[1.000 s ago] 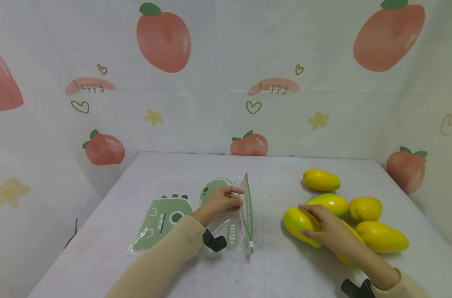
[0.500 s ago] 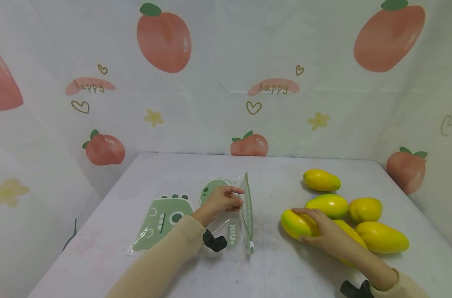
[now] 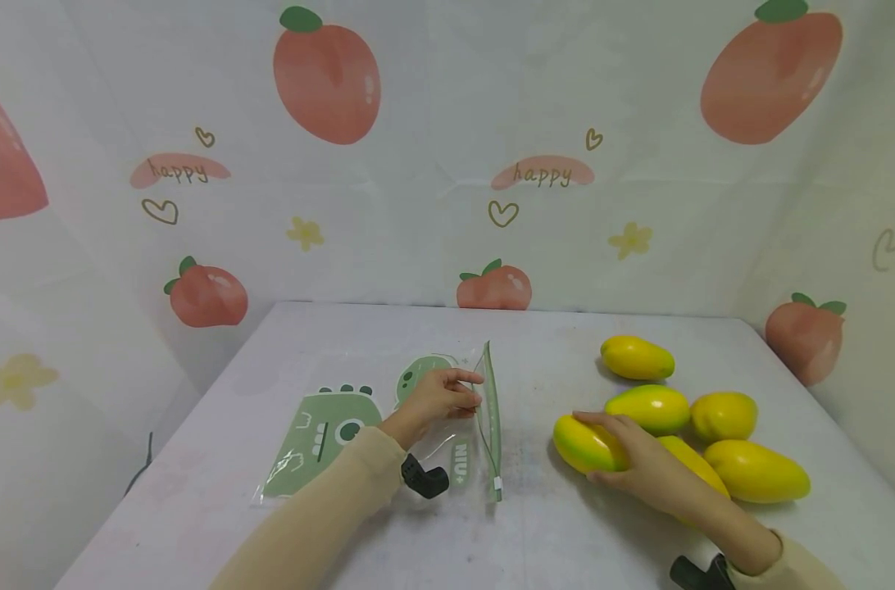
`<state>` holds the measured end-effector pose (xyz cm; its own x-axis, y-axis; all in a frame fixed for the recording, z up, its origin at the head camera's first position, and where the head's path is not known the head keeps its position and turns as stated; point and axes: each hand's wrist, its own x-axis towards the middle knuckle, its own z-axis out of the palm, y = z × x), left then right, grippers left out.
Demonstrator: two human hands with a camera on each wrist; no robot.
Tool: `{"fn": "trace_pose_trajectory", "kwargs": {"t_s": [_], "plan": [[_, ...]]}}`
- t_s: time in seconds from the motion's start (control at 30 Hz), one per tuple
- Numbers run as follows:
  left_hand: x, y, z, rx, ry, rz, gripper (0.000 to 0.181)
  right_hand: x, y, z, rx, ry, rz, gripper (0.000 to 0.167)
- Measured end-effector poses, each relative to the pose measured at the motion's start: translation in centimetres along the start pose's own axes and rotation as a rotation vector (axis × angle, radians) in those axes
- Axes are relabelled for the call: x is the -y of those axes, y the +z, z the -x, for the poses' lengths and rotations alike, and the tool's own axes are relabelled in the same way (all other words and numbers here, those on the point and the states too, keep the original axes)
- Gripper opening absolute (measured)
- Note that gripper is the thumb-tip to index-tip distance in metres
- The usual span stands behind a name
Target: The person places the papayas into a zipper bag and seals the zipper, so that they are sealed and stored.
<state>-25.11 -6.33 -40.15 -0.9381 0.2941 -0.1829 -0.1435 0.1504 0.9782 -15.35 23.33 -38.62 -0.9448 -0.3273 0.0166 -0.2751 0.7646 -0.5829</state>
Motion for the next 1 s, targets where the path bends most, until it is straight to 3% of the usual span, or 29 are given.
{"fn": "trace_pose_trajectory", "kwargs": {"t_s": [0.23,0.6,0.8,1.0], "plan": [[0.1,0.0,-0.2,0.011,0.015,0.005,0.039,0.3,-0.1,-0.3,-0.038,-0.035,-0.009,0.072],[0.1,0.0,-0.2,0.018,0.027,0.004,0.039,1.0,-0.4,-0.5,-0.089,-0.016,-0.062,0.075],[0.1,-0.1,-0.1,0.012,0.023,-0.002,0.038,1.7,-0.5,-0.7,-0.102,0.045,-0.085,0.077],[0.1,-0.1,0.0,0.015,0.025,-0.005,0.038,2.2,-0.4,-0.9,-0.156,0.019,-0.084,0.076]]}}
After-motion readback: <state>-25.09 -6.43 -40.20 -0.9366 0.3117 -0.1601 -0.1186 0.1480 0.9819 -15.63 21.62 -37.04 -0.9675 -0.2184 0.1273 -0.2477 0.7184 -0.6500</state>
